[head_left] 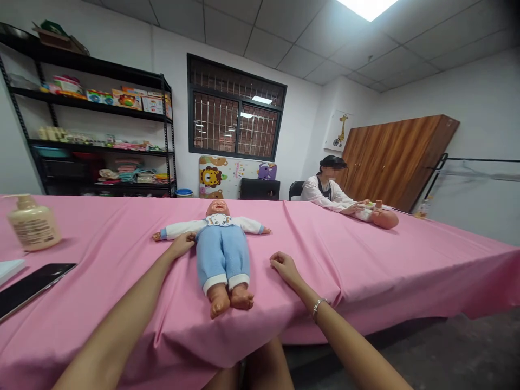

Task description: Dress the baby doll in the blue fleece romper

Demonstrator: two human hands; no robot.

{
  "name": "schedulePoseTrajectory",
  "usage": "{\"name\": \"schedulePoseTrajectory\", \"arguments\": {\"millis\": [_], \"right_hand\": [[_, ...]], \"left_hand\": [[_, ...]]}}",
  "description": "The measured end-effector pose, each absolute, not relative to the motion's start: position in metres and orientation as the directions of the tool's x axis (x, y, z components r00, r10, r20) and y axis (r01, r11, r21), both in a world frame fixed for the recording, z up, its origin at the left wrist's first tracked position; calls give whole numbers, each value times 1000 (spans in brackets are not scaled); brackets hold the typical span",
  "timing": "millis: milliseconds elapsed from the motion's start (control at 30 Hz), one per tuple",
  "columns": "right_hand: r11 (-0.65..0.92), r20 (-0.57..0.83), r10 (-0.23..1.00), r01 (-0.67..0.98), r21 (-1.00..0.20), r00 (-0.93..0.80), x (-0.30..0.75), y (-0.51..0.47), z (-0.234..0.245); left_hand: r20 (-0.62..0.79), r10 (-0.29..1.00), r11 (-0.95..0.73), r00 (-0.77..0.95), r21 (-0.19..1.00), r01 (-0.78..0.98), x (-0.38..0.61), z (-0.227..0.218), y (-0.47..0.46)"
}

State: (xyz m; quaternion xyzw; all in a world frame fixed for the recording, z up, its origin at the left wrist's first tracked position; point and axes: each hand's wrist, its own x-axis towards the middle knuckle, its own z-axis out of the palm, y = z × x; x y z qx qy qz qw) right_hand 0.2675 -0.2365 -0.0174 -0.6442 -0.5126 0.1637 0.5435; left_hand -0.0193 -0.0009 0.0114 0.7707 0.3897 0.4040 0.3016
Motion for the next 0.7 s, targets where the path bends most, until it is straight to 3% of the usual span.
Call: {"name": "schedulePoseTrajectory", "arguments": {"millis": [333, 700], "right_hand": [[123, 336, 847, 462, -878, 413, 267, -233, -20], [47, 211, 898, 391, -919, 386, 265, -213, -12]], "left_hand": [[353, 757, -569, 550, 770, 290, -26, -3, 27], [441, 782, -593, 442, 745, 307, -22, -12, 25]]}}
